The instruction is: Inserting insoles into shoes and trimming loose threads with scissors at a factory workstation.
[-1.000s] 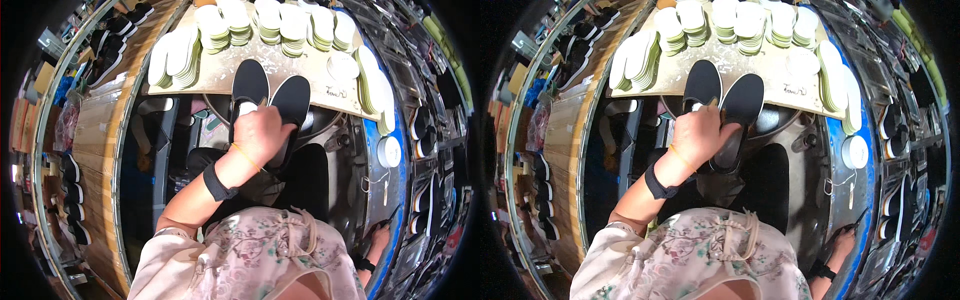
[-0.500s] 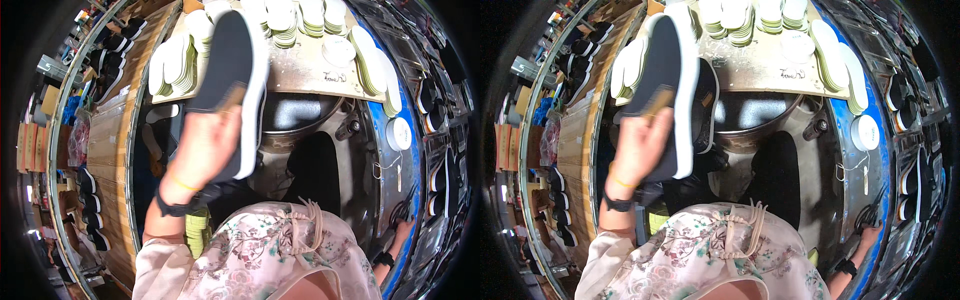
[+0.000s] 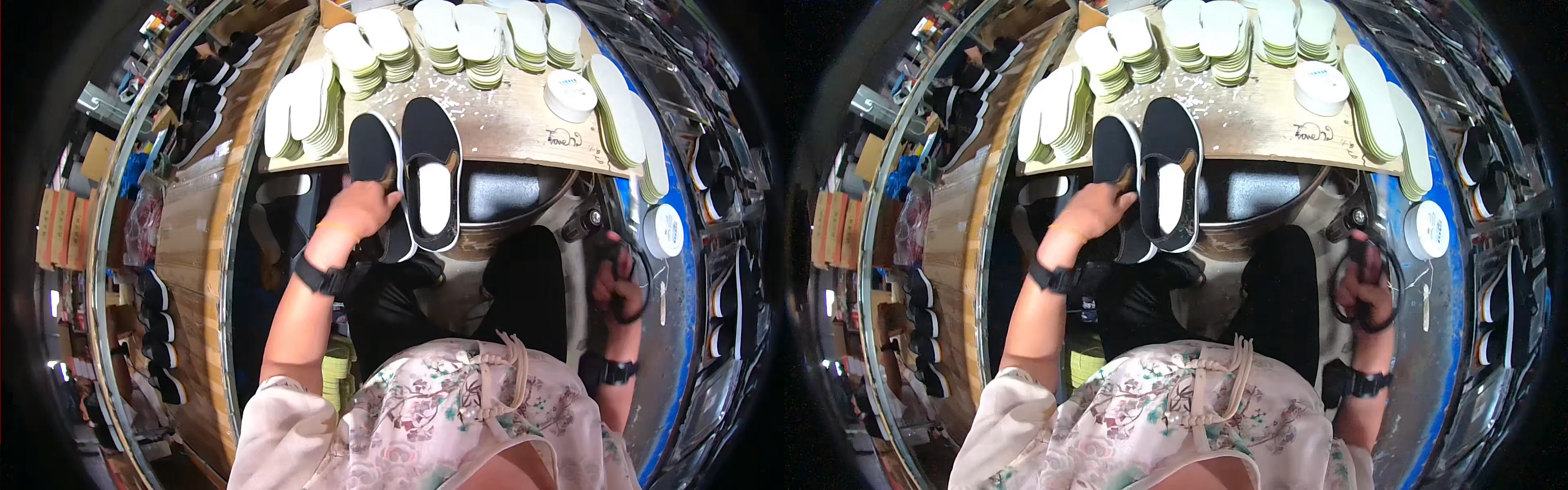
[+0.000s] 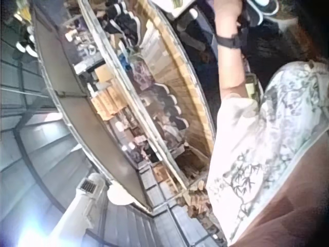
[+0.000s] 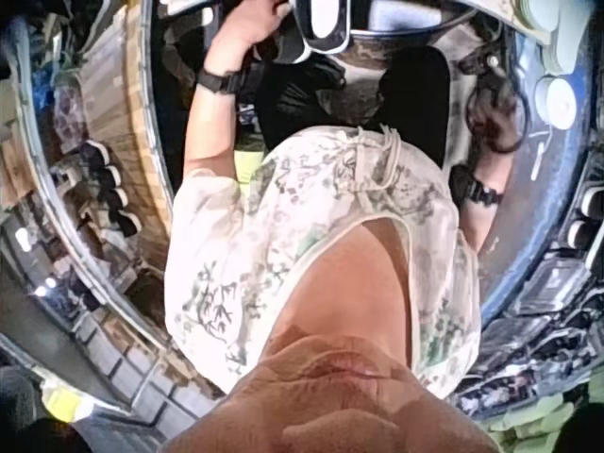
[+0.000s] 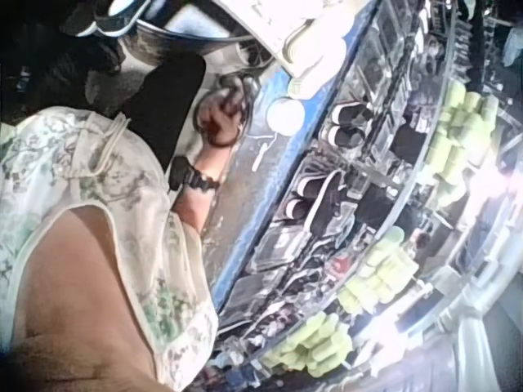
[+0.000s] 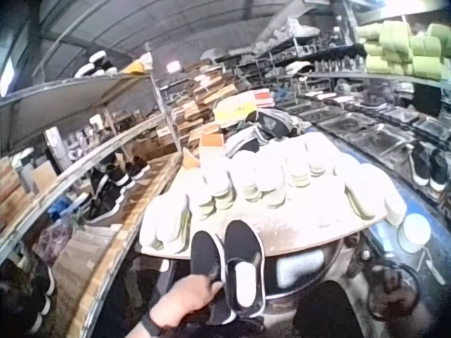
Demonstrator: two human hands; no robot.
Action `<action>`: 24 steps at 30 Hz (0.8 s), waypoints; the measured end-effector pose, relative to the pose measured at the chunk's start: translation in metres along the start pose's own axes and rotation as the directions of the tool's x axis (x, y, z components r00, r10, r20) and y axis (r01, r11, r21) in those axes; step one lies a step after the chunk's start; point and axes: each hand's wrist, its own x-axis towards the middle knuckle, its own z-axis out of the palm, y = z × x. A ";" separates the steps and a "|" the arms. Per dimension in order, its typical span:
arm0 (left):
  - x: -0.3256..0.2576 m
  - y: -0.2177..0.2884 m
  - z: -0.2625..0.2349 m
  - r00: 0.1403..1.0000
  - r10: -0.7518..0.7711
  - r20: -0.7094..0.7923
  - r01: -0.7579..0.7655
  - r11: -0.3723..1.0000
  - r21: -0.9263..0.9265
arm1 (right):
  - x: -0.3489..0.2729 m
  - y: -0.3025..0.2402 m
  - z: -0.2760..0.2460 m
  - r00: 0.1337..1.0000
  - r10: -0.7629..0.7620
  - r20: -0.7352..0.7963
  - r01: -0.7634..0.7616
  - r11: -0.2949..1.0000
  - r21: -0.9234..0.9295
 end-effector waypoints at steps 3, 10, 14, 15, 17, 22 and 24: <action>-0.001 0.042 -0.040 0.976 0.096 -0.198 -0.083 0.994 0.073 | 0.039 0.011 0.022 0.985 0.170 0.018 -0.168 0.984 -0.060; 0.080 0.062 -0.009 0.786 0.618 -0.016 -0.574 0.739 0.353 | 0.087 0.024 0.061 0.946 0.315 -0.081 -0.305 0.770 -0.560; 0.105 0.073 -0.008 0.738 0.652 0.176 -0.660 0.643 0.389 | 0.095 0.042 0.057 0.999 -0.032 0.020 0.033 0.462 -0.886; 0.108 0.074 -0.008 0.710 0.671 0.211 -0.692 0.611 0.384 | 0.095 0.042 0.058 0.999 -0.032 0.015 0.029 0.469 -0.883; 0.112 0.071 -0.006 0.685 0.683 0.253 -0.720 0.581 0.380 | 0.097 0.042 0.071 0.997 -0.075 0.029 0.048 0.258 -0.965; 0.115 0.063 -0.013 0.764 0.634 0.118 -0.645 0.753 0.127 | 0.111 0.049 0.081 0.982 -0.132 0.137 0.146 0.060 -0.987; 0.119 0.057 -0.009 0.804 0.587 0.097 -0.590 0.807 0.007 | 0.117 0.050 0.086 0.974 -0.167 0.153 0.154 -0.007 -0.988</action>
